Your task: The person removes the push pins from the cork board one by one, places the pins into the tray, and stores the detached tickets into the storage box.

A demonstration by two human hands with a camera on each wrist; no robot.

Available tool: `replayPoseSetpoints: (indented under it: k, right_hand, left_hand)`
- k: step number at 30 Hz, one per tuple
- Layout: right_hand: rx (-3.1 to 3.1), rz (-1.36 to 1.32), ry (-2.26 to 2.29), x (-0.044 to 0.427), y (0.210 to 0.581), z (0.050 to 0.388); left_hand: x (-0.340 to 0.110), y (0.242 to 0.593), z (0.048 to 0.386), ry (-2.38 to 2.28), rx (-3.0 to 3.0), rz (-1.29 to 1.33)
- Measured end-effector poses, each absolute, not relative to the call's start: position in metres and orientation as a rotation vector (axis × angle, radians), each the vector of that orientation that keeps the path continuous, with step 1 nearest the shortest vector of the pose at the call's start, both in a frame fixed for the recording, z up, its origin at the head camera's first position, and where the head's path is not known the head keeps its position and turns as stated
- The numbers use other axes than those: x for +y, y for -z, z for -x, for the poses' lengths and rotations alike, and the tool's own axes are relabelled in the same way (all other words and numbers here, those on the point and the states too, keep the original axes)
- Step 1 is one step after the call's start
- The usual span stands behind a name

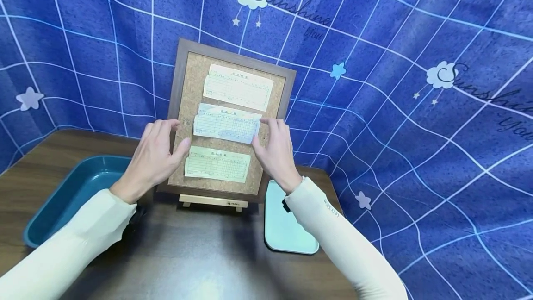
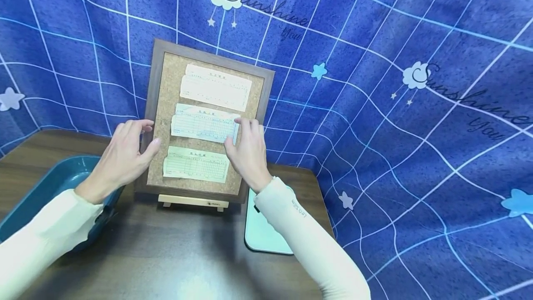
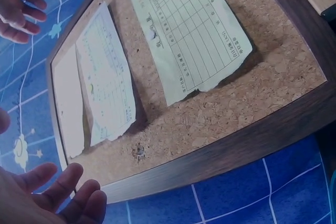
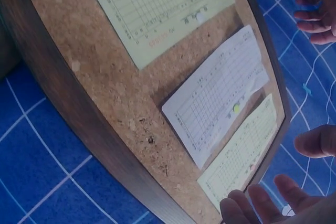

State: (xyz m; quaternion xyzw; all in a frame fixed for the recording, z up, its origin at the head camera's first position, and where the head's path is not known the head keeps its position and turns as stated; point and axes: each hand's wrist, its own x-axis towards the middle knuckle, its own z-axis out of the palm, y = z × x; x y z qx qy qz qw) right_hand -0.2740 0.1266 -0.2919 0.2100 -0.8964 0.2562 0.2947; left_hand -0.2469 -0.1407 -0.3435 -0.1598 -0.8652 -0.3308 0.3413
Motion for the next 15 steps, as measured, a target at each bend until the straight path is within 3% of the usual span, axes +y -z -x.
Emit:
replayPoseSetpoints:
  k: [15]
  right_hand:
    - [-2.451, -0.468, -0.66, 0.121, 0.282, 0.292]
  left_hand:
    - [-0.132, 0.337, 0.265, 0.843, -2.271, 0.391]
